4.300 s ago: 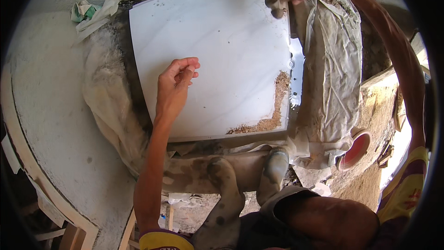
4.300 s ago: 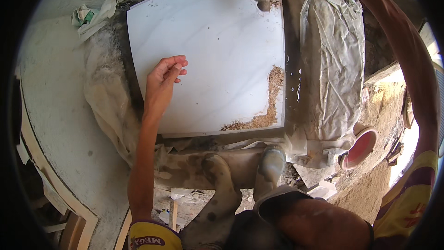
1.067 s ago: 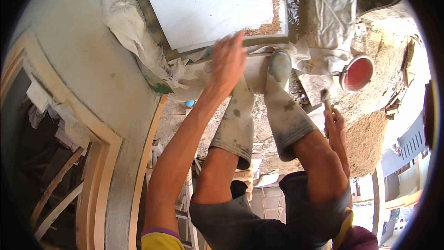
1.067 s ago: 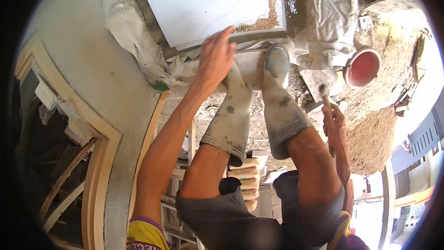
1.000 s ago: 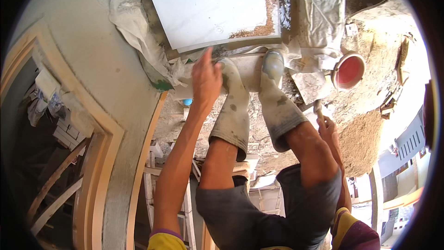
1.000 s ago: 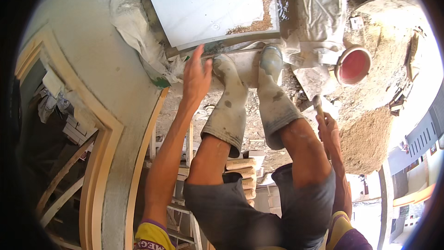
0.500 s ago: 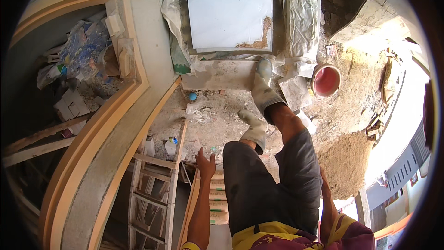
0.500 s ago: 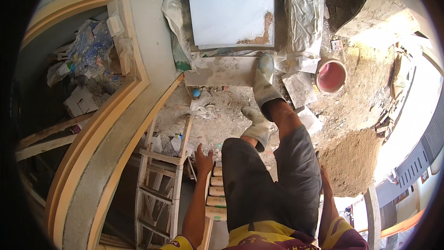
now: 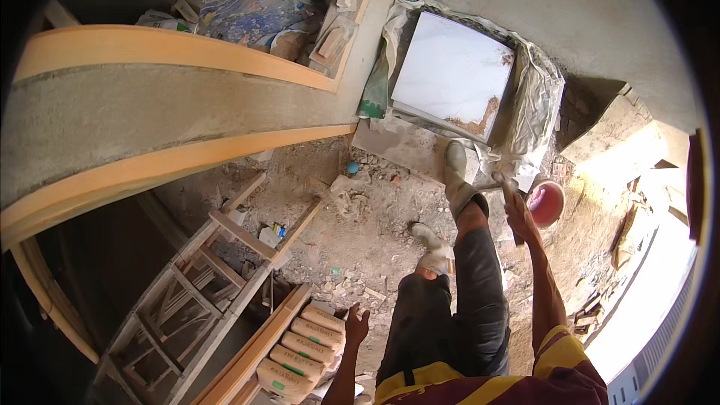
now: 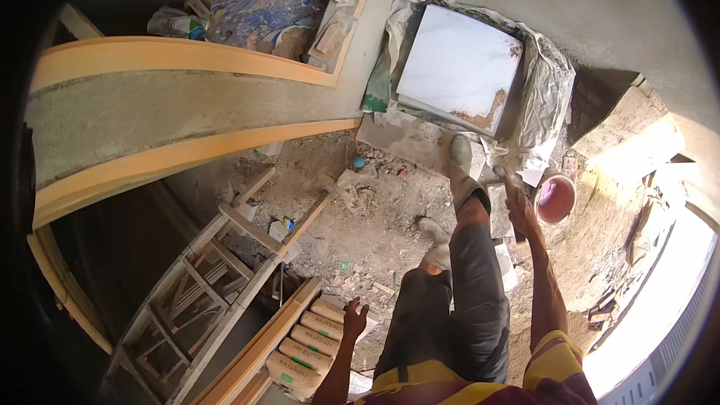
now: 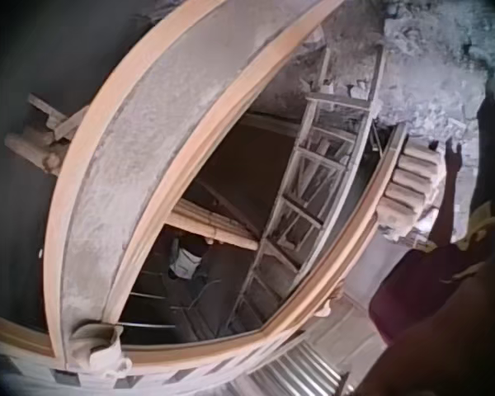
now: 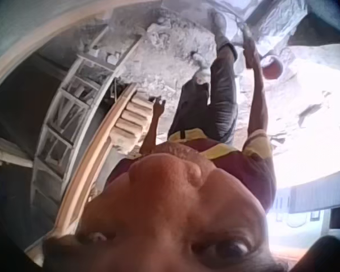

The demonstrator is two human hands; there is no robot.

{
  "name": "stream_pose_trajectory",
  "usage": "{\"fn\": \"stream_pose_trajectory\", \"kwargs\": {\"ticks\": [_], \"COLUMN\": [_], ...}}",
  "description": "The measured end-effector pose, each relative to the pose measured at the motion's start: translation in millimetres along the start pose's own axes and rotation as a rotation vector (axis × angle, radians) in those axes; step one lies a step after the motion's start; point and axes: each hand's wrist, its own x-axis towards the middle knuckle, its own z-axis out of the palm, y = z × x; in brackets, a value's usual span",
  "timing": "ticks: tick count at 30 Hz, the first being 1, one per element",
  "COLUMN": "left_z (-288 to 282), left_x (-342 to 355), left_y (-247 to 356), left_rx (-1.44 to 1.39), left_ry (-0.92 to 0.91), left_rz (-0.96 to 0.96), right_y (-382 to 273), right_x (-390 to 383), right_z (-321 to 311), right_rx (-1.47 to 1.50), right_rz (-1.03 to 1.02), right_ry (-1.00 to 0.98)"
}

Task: The person uses a hammer to tap a tile into place, then moves to a mixing area to mix mortar with a hoe in a large pile and fill buckets.

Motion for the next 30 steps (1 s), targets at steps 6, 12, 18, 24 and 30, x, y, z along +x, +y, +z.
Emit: {"fn": "stream_pose_trajectory", "kwargs": {"ticks": [6, 12, 18, 24, 30], "left_z": [22.4, 75.7, 95.7, 125.0, 188.7], "left_x": [-88.7, -129.0, -152.5, -162.2, -196.4], "left_y": [-76.0, -17.3, 33.3, 4.0, 21.6], "left_rx": [-0.208, -0.539, -0.853, -0.779, -0.328], "left_ry": [0.075, 0.115, 0.182, 0.392, 0.747], "left_rz": [-0.271, -0.427, -0.501, -0.481, -0.106], "right_y": [-378.2, -578.0, -658.0, -647.0, -651.8], "right_x": [174.6, 338.6, 379.4, 372.0, 415.5], "right_z": [100.4, 170.2, 236.4, 288.5, 251.3], "right_rx": [0.411, 0.278, -0.085, 0.051, 0.547], "right_rz": [-0.471, -0.695, -0.238, -0.324, -0.275], "right_ry": [0.146, 0.471, 0.370, 0.265, 0.061]}}
